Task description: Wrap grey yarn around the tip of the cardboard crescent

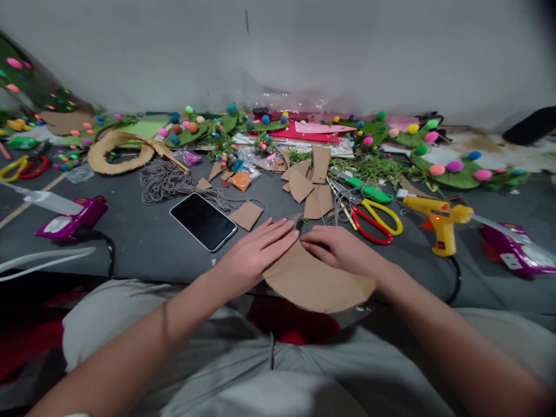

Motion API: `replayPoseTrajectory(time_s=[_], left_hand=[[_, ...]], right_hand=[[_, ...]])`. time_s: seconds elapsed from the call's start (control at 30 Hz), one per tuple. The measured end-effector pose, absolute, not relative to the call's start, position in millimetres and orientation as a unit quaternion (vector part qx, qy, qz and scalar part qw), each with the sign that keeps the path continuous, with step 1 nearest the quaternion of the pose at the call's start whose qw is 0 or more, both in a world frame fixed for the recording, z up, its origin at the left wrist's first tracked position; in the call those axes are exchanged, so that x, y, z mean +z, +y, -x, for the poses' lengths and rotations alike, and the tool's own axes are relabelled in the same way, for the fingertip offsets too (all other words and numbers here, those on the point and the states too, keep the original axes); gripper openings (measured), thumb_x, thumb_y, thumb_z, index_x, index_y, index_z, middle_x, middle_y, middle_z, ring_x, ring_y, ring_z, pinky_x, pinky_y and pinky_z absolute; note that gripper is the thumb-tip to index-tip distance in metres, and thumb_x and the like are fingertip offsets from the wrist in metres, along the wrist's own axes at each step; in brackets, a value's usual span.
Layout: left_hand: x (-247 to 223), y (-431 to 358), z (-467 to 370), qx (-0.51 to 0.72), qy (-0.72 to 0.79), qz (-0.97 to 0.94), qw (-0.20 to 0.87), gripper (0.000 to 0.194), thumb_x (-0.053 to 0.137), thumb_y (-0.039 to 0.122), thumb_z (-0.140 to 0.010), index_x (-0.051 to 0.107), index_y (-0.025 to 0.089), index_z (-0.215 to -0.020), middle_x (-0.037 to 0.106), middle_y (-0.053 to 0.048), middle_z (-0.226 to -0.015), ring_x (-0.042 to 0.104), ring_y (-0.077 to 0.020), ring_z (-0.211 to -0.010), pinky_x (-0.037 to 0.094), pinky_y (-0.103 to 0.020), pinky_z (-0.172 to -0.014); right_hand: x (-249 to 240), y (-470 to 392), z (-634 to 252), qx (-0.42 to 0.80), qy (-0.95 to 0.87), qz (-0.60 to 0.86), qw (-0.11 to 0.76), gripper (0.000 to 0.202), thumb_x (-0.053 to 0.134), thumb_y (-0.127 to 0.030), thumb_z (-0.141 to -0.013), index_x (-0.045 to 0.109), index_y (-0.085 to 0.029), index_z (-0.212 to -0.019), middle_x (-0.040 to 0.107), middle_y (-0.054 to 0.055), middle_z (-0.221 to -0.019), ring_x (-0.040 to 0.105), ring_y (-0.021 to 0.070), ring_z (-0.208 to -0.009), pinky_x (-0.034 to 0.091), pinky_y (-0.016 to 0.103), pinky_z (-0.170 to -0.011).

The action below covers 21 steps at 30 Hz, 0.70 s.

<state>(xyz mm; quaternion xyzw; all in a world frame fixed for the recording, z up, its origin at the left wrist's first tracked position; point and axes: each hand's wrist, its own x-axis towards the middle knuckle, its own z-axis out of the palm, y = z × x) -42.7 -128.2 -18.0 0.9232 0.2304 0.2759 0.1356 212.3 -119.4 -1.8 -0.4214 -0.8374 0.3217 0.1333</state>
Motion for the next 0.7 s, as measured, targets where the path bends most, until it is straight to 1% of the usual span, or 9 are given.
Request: replayPoseTrajectory(time_s=[0.07, 0.13, 0.2, 0.3, 0.43, 0.5, 0.57, 0.63, 0.7], left_hand=[[-21, -130, 46, 0.241, 0.230, -0.939, 0.083, 0.058, 0.046, 0.010, -0.099, 0.037, 0.016, -0.156, 0.052, -0.024, -0.149, 0.044, -0.0312, -0.144, 0.042, -0.055, -0.116], [-21, -134, 46, 0.215, 0.231, -0.947, 0.061, 0.055, 0.043, 0.009, -0.099, 0.038, 0.012, -0.154, 0.052, -0.026, -0.148, 0.044, -0.0320, -0.144, 0.044, -0.055, -0.115], [-20, -137, 46, 0.194, 0.234, -0.951, 0.056, 0.053, 0.042, 0.010, -0.100, 0.040, 0.012, -0.153, 0.051, -0.025, -0.149, 0.043, -0.0319, -0.145, 0.043, -0.054, -0.117], [-21, -141, 46, 0.181, 0.236, -0.953, 0.061, 0.052, 0.042, 0.009, -0.100, 0.042, 0.013, -0.153, 0.051, -0.023, -0.150, 0.042, -0.0315, -0.145, 0.041, -0.053, -0.118], [-25, -143, 48, 0.198, 0.244, -0.946, 0.079, 0.057, 0.041, 0.010, -0.101, 0.035, 0.017, -0.158, 0.049, -0.021, -0.152, 0.040, -0.0309, -0.147, 0.038, -0.054, -0.120], [-25, -143, 49, 0.210, 0.244, -0.942, 0.095, 0.060, 0.041, 0.009, -0.101, 0.031, 0.019, -0.160, 0.048, -0.020, -0.153, 0.039, -0.0305, -0.147, 0.038, -0.055, -0.120], [-22, -143, 52, 0.230, 0.243, -0.935, 0.114, 0.062, 0.041, 0.010, -0.101, 0.029, 0.022, -0.161, 0.047, -0.017, -0.155, 0.039, -0.0299, -0.148, 0.038, -0.056, -0.120], [-16, -144, 54, 0.270, 0.246, -0.919, 0.145, 0.061, 0.044, 0.013, -0.101, 0.033, 0.026, -0.159, 0.045, -0.013, -0.157, 0.043, -0.0287, -0.146, 0.038, -0.053, -0.121], [-7, -145, 53, 0.313, 0.263, -0.888, 0.212, 0.057, 0.050, 0.020, -0.100, 0.041, 0.028, -0.156, 0.047, -0.007, -0.156, 0.050, -0.0276, -0.141, 0.042, -0.047, -0.120]], right_hand=[[-5, -123, -216, 0.245, -0.868, 0.426, 0.066, 0.034, 0.043, -0.028, -0.101, 0.072, -0.017, -0.116, 0.066, 0.011, -0.098, 0.062, 0.0219, -0.090, 0.043, 0.031, -0.077], [-6, -125, -221, 0.212, -0.881, 0.422, 0.026, 0.037, 0.042, -0.027, -0.101, 0.069, -0.020, -0.126, 0.064, 0.010, -0.099, 0.063, 0.0208, -0.088, 0.042, 0.029, -0.073], [-5, -125, -228, 0.205, -0.890, 0.407, 0.019, 0.039, 0.040, -0.028, -0.103, 0.066, -0.023, -0.131, 0.062, 0.008, -0.099, 0.062, 0.0189, -0.086, 0.042, 0.028, -0.072], [-4, -123, -234, 0.199, -0.899, 0.389, 0.022, 0.040, 0.038, -0.030, -0.104, 0.066, -0.023, -0.132, 0.059, 0.007, -0.096, 0.061, 0.0169, -0.082, 0.042, 0.027, -0.071], [-3, -126, -235, 0.184, -0.906, 0.380, 0.007, 0.040, 0.039, -0.027, -0.103, 0.066, -0.023, -0.132, 0.061, 0.008, -0.097, 0.059, 0.0166, -0.078, 0.040, 0.027, -0.067], [-4, -129, -234, 0.184, -0.909, 0.374, 0.017, 0.040, 0.041, -0.024, -0.102, 0.065, -0.023, -0.134, 0.063, 0.009, -0.099, 0.060, 0.0169, -0.080, 0.041, 0.027, -0.067], [-3, -131, -234, 0.193, -0.909, 0.366, 0.050, 0.040, 0.042, -0.023, -0.102, 0.064, -0.023, -0.135, 0.064, 0.009, -0.100, 0.061, 0.0165, -0.081, 0.042, 0.026, -0.068], [-2, -132, -233, 0.213, -0.902, 0.358, 0.110, 0.039, 0.044, -0.025, -0.103, 0.064, -0.022, -0.135, 0.064, 0.009, -0.100, 0.061, 0.0159, -0.081, 0.044, 0.026, -0.069], [0, -133, -232, 0.227, -0.891, 0.350, 0.177, 0.037, 0.045, -0.026, -0.103, 0.065, -0.021, -0.134, 0.065, 0.009, -0.100, 0.062, 0.0158, -0.082, 0.047, 0.026, -0.069]])
